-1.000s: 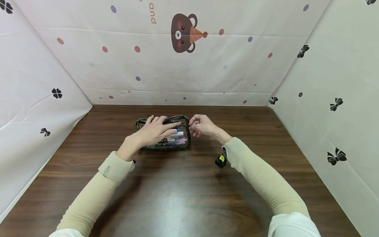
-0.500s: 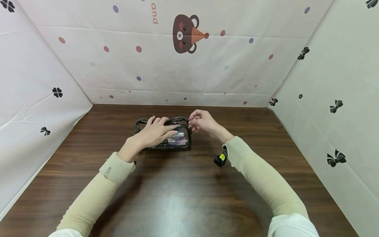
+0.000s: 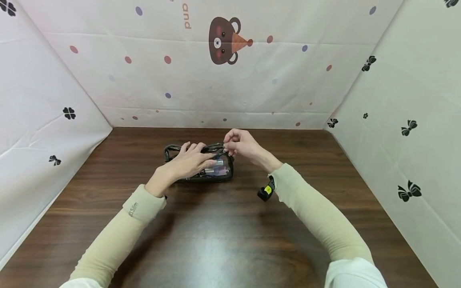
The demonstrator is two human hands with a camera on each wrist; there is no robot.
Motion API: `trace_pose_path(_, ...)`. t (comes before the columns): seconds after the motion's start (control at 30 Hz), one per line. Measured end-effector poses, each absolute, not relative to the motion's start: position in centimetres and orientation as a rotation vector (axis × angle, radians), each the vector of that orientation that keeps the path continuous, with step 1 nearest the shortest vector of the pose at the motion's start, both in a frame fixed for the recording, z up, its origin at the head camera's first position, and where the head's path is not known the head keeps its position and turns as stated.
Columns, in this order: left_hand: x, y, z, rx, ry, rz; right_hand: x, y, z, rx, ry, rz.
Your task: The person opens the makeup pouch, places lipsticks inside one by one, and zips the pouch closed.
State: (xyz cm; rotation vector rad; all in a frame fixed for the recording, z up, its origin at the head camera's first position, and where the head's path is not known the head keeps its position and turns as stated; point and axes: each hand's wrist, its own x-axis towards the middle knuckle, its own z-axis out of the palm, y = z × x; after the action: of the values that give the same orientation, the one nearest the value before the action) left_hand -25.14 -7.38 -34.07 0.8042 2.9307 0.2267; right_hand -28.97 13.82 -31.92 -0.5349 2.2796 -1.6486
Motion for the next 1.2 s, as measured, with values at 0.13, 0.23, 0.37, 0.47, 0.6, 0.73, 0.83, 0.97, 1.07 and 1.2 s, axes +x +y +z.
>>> trace_pose_path(0.13,-25.3,-7.3,-34.1,0.828,2.930,0.226,-28.7,13.4,-31.7,-0.627,2.365,-1.561)
trace_pose_path(0.23,-25.4,-7.4,-34.2,0.851,2.965,0.316,-28.5,13.4,-31.5,-0.609,2.385,-1.551)
trace_pose_path(0.37,-25.5,-7.2,-34.0,0.924,3.053,0.601,-28.5,13.9,-31.4,-0.572,2.385,-1.546)
trace_pose_path(0.47,-25.8,-6.3,-33.5,0.981,3.108,0.757,-28.6,14.2,-31.4,-0.594,2.415,-1.515)
trace_pose_path(0.6,-26.1,-5.1,-32.8,0.969,3.109,0.804,-28.6,14.2,-31.4,-0.676,2.485,-1.460)
trace_pose_path(0.73,-26.4,-4.4,-32.0,0.891,3.055,0.796,-28.5,14.1,-31.3,-0.759,2.588,-1.377)
trace_pose_path(0.83,-26.6,-4.3,-31.8,0.836,3.026,0.799,-28.5,14.0,-31.3,-0.776,2.646,-1.338)
trace_pose_path(0.97,-26.6,-4.6,-32.0,0.795,2.987,0.843,-28.6,14.1,-31.3,-0.774,2.670,-1.325)
trace_pose_path(1.07,-26.8,-5.1,-32.4,0.781,2.954,0.863,-28.8,14.1,-31.4,-0.780,2.681,-1.315)
trace_pose_path(1.2,-27.1,-5.6,-32.9,0.760,2.912,0.822,-29.0,14.3,-31.4,-0.786,2.709,-1.303)
